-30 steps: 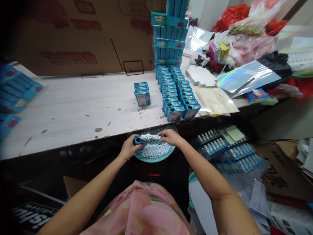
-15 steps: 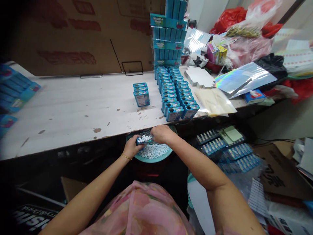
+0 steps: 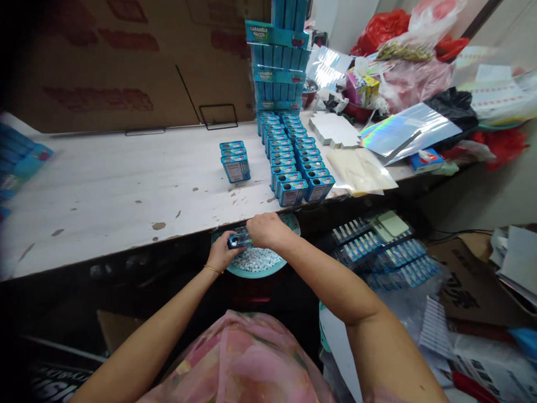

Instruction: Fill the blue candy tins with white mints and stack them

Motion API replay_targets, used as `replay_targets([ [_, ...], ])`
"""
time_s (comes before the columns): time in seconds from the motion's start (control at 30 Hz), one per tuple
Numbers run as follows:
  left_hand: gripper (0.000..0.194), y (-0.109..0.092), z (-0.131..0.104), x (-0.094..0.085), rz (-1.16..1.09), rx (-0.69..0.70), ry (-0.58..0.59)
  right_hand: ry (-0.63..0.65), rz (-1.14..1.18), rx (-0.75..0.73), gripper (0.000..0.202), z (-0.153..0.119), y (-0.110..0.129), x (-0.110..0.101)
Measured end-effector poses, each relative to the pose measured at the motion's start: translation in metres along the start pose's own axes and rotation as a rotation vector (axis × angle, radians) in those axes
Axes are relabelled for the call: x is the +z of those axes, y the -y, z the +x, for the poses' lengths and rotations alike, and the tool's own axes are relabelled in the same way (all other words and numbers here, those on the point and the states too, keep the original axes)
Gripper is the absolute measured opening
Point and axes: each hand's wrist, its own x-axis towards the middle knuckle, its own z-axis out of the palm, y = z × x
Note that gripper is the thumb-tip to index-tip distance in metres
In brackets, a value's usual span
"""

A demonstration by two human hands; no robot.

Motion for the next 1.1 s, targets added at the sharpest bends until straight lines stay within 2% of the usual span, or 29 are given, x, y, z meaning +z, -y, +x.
replay_targets([
  [0.1, 0.035, 0.003, -0.002, -0.001, -0.047, -0.002, -0.015, -0.011, 0.003, 0.0, 0.031, -0.007, -0.007, -0.002],
  [0.2, 0.037, 0.012, -0.006, -0.005, -0.159, -0.016, -0.067, -0.01, 0.054, 0.018, 0.03, -0.015, -0.028, 0.013],
  [0.27, 0.04, 0.022, -0.01, -0.01, -0.251, -0.028, -0.102, 0.018, 0.123, 0.083, 0.031, -0.017, -0.046, 0.038],
  [0.37, 0.044, 0.037, -0.013, -0.016, -0.358, -0.067, -0.142, 0.066, 0.267, 0.242, 0.032, -0.007, -0.06, 0.09],
  [0.5, 0.045, 0.05, -0.013, -0.017, -0.413, -0.121, -0.194, 0.06, 0.401, 0.309, 0.032, 0.026, -0.038, 0.153],
  [0.6, 0.046, 0.053, -0.014, -0.016, -0.423, -0.132, -0.206, 0.01, 0.524, 0.334, 0.037, 0.047, -0.018, 0.179],
  [0.67, 0.046, 0.053, -0.015, -0.017, -0.431, -0.141, -0.215, -0.013, 0.616, 0.324, 0.037, 0.055, -0.017, 0.188],
  [0.77, 0.046, 0.052, -0.018, -0.02, -0.447, -0.155, -0.236, -0.043, 0.747, 0.265, 0.035, 0.056, -0.028, 0.191],
  [0.87, 0.045, 0.05, -0.018, -0.022, -0.46, -0.143, -0.24, -0.078, 0.832, 0.205, 0.037, 0.046, -0.043, 0.182],
  [0.97, 0.044, 0.046, -0.016, -0.021, -0.457, -0.115, -0.222, -0.148, 0.934, 0.151, 0.037, 0.031, -0.053, 0.16],
  [1.1, 0.038, 0.03, -0.011, -0.016, -0.33, -0.064, -0.151, -0.214, 0.947, 0.035, 0.034, 0.012, -0.058, 0.114],
])
